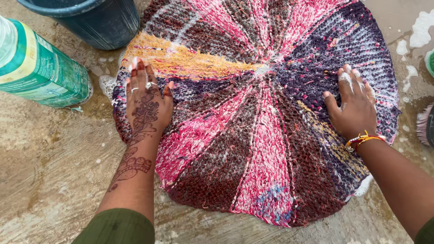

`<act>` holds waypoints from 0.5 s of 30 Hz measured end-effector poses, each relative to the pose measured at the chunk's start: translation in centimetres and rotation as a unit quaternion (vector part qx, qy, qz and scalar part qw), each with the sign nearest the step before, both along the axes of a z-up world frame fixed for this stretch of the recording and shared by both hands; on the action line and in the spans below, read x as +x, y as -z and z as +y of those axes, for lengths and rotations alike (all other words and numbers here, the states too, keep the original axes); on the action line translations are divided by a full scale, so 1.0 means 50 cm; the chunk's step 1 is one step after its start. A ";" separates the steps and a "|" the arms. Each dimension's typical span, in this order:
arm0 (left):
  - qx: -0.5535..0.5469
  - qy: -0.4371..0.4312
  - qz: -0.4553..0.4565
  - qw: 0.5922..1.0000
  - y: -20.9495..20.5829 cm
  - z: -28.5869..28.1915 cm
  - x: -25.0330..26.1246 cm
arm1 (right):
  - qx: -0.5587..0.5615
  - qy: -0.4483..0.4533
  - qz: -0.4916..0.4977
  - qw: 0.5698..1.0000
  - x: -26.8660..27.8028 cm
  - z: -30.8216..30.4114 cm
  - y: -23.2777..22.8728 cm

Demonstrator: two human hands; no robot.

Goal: The person spreads out a round woven rug on the floor and scrubs its surface with soap foam by hand.

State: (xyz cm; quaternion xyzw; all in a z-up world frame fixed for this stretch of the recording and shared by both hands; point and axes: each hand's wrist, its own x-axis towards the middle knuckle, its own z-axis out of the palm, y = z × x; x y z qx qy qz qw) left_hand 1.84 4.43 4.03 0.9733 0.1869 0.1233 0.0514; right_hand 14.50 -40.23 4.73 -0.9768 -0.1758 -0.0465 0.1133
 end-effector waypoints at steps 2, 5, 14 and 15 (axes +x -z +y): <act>-0.011 -0.048 0.035 0.998 0.006 -0.038 -0.001 | -0.006 -0.006 -0.006 1.000 -0.002 -0.002 -0.001; 0.009 -0.015 -0.003 1.000 0.020 -0.210 -0.012 | 0.008 -0.007 -0.005 1.000 -0.005 0.002 -0.004; -0.114 0.306 0.062 0.943 -0.050 -0.615 -0.102 | 0.010 -0.013 -0.011 1.000 -0.007 0.000 0.002; -0.146 0.281 0.024 0.948 -0.038 -0.585 -0.109 | 0.012 -0.018 -0.006 1.000 -0.007 -0.003 0.002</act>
